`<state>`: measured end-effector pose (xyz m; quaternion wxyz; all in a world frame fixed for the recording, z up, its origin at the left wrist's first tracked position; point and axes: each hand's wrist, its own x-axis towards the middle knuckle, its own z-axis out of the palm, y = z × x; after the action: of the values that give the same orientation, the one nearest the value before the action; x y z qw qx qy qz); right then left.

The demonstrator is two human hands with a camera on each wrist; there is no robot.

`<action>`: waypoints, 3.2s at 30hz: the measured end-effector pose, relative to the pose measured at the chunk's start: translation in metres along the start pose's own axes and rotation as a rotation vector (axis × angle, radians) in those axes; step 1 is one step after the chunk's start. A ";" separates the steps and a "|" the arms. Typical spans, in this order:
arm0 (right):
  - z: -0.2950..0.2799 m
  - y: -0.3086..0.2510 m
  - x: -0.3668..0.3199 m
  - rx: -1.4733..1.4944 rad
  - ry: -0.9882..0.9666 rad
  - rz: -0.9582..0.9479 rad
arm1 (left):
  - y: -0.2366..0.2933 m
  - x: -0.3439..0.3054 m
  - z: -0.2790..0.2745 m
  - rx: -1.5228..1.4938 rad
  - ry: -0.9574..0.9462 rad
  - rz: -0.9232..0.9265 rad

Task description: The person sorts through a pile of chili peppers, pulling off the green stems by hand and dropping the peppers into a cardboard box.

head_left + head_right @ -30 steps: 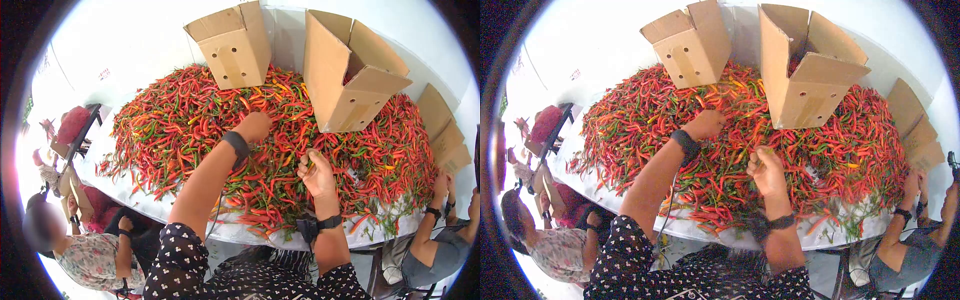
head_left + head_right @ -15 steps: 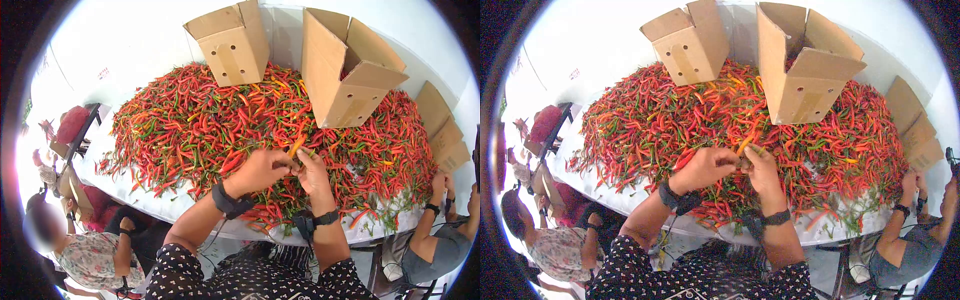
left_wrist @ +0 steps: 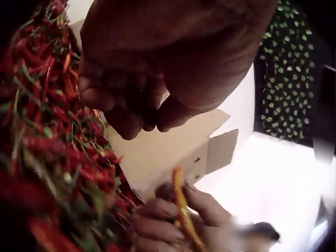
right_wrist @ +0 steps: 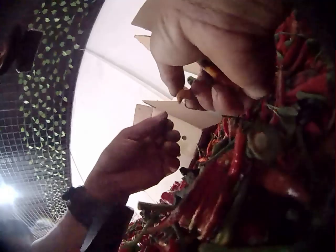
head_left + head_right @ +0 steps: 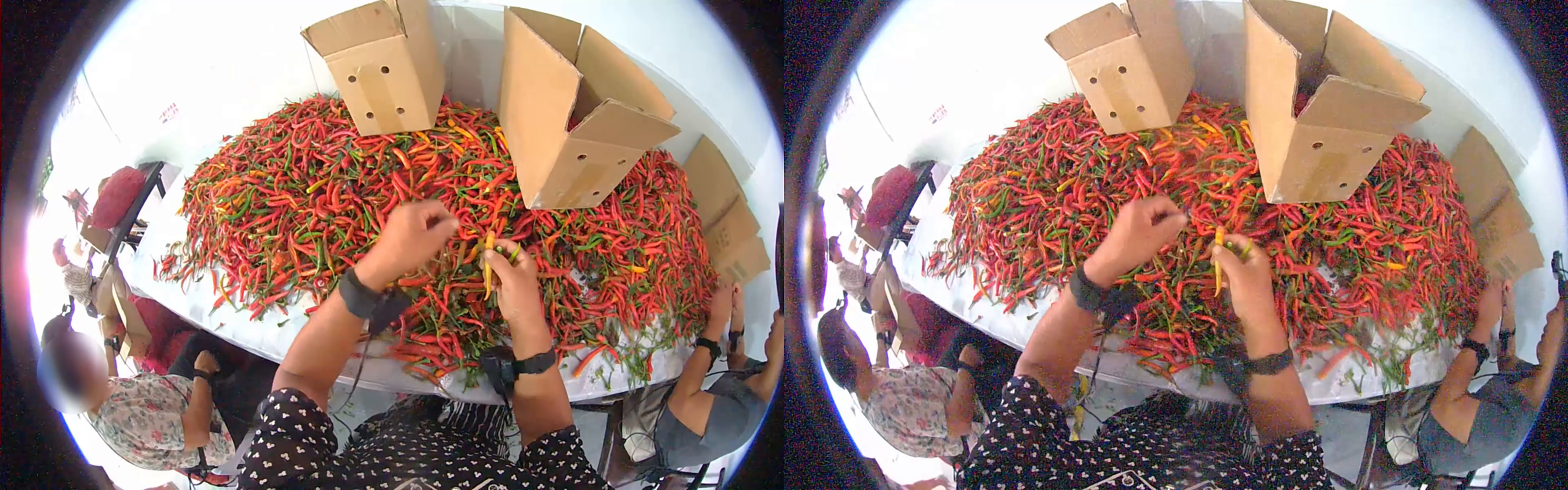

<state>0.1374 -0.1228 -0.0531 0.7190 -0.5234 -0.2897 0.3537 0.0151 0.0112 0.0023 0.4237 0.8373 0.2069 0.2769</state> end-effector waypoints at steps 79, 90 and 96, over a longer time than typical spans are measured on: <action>0.012 -0.008 -0.009 -0.319 0.063 -0.225 | -0.041 -0.017 0.041 -0.176 -0.096 0.157; 0.016 -0.006 -0.012 -0.354 -0.021 -0.482 | -0.039 -0.013 0.032 -0.287 -0.094 -0.144; 0.005 -0.004 -0.002 0.368 -0.059 -0.020 | -0.026 -0.016 0.027 -0.800 -0.275 -0.210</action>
<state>0.1334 -0.1224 -0.0480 0.7972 -0.3696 -0.2464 0.4089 0.0174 0.0003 -0.0373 0.7642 0.6107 0.1093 0.1766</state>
